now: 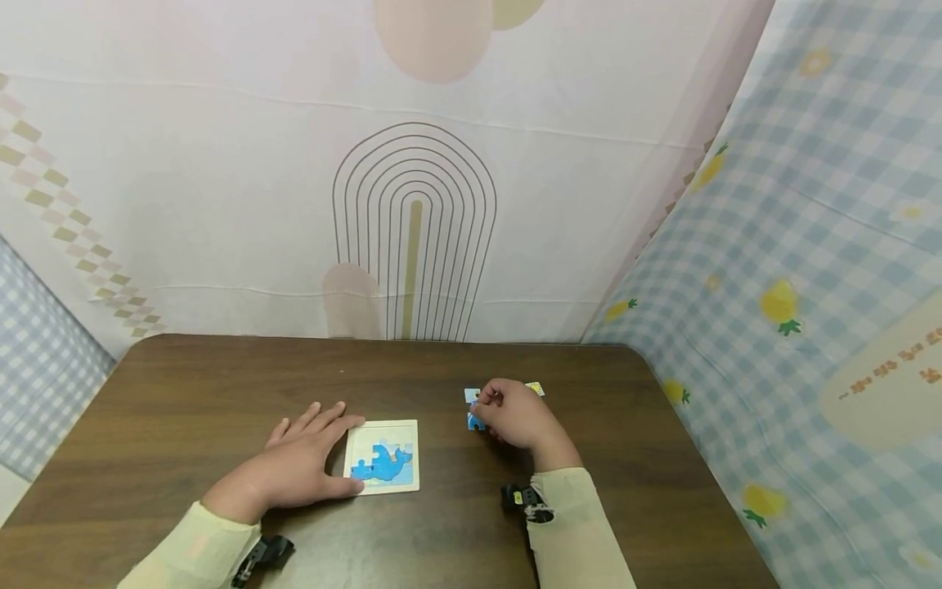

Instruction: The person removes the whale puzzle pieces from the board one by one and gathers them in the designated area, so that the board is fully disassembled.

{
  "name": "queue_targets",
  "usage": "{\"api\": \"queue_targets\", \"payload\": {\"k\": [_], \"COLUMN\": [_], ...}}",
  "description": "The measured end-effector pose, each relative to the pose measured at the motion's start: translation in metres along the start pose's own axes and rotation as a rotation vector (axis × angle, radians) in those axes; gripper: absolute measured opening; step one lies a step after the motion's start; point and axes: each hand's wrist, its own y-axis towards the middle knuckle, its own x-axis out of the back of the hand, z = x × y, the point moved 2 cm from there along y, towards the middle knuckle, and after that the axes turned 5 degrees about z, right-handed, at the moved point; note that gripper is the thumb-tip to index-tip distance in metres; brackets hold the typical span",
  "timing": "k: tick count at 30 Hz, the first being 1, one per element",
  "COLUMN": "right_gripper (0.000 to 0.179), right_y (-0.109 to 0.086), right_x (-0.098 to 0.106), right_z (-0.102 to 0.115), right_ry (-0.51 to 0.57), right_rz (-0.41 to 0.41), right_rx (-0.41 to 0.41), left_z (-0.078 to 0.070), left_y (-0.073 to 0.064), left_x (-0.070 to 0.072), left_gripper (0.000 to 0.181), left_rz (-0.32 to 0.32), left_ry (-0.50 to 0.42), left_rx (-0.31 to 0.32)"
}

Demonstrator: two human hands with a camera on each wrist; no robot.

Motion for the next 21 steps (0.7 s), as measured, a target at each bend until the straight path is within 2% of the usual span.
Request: {"api": "queue_targets", "payload": {"k": [6,14,21], "right_gripper": [0.013,0.007,0.019], "right_y": [-0.008,-0.009,-0.003], "right_x": [-0.008,-0.042,-0.072], "right_z": [0.032,0.069,0.084], "right_ry": [-0.106,-0.187,-0.234], "right_rz": [-0.031,0.058,0.138], "right_rx": [0.118,0.261,0.326], "left_z": [0.001,0.001,0.005], "left_y": [0.000,0.001,0.004], "left_x": [-0.001,-0.001,-0.002], "left_gripper": [0.102,0.102,0.101], "left_rz": [0.000,0.006,-0.002], "left_ry": [-0.001,-0.001,0.031], "left_rx": [-0.001,-0.001,-0.004]}}
